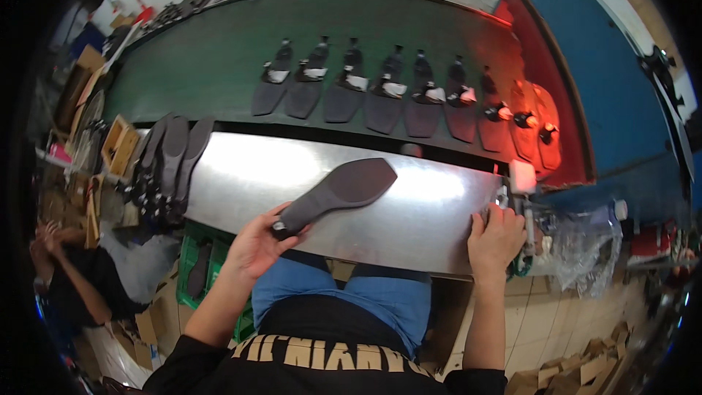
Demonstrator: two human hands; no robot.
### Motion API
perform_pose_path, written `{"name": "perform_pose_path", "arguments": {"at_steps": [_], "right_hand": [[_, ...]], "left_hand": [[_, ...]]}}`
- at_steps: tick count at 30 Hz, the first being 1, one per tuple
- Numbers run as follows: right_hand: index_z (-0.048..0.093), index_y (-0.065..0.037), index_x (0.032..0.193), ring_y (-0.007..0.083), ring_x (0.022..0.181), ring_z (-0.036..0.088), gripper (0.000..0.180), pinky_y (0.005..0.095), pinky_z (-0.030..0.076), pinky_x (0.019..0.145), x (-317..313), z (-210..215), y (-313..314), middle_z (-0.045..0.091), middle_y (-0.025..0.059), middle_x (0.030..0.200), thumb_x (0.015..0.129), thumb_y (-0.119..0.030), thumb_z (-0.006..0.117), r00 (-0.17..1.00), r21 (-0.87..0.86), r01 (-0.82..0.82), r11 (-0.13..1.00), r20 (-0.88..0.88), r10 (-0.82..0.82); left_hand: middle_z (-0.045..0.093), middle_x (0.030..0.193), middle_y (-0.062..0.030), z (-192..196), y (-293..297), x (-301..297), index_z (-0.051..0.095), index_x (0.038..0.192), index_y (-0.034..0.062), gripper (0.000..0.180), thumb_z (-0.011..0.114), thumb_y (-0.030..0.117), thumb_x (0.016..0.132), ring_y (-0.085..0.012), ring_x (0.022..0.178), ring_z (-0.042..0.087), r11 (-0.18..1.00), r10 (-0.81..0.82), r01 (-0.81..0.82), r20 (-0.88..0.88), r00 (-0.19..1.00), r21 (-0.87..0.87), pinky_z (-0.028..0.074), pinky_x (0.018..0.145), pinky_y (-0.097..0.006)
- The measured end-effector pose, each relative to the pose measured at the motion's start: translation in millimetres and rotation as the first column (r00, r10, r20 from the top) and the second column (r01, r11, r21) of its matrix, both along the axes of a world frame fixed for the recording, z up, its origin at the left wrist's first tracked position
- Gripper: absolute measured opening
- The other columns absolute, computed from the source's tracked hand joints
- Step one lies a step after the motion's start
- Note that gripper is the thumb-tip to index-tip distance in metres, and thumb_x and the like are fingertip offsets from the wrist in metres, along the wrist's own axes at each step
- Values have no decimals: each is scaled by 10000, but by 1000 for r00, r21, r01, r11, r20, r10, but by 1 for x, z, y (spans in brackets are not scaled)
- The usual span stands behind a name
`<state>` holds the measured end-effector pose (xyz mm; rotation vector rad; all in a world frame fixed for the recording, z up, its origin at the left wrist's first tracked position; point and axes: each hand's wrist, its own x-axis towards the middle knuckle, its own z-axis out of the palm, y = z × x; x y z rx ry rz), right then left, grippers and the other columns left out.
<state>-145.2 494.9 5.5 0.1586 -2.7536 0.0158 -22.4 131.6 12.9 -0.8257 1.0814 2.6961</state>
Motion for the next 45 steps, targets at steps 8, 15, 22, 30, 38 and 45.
{"name": "perform_pose_path", "arguments": {"at_steps": [8,15,22,30,38,45], "right_hand": [[614,-35,1052,306,838,540,226,393,439,735,13,-8,-46,575,138,872,826,-35,610,939,-358,-318,878,12,345],[494,-22,1336,42,579,444,410,184,373,529,86,32,-113,546,9,738,929,1,454,655,-985,120,124,173,736],[352,-50,1449,30,545,440,496,167,365,504,104,16,-115,560,15,727,966,-68,466,591,-883,459,-96,223,775],[288,-78,1485,56,595,483,606,205,412,559,106,35,-149,557,26,678,919,-4,489,508,-961,277,24,168,845],[438,-12,1391,46,592,456,444,193,370,528,94,29,-156,539,5,692,949,-23,481,599,-998,-11,64,45,799],[424,6,1354,55,503,463,401,178,328,429,80,46,-145,571,34,706,978,-129,465,392,-859,504,-87,138,910]], "left_hand": [[599,1158,-159,-7,29,-18,518,1209,-10,384,567,228,911,-312,1039,629,979,35,-61,133,990,194,545,639,-243],[616,1011,-122,9,45,-20,579,1071,72,305,691,252,852,-243,908,639,909,147,-231,251,957,346,424,484,-193],[629,935,-97,16,40,-20,603,1030,78,269,697,247,843,-191,871,636,890,172,-237,194,966,389,397,467,-191],[651,862,-44,20,54,-16,617,955,89,257,703,296,829,-155,785,636,925,114,-180,208,971,334,387,461,-230],[560,805,13,43,45,-11,593,926,111,210,713,249,822,-100,635,504,925,113,-182,217,970,333,329,453,-215],[581,778,-3,46,41,-10,588,892,73,275,553,340,948,-64,590,494,989,147,-147,-52,988,8,358,465,-218]]}}
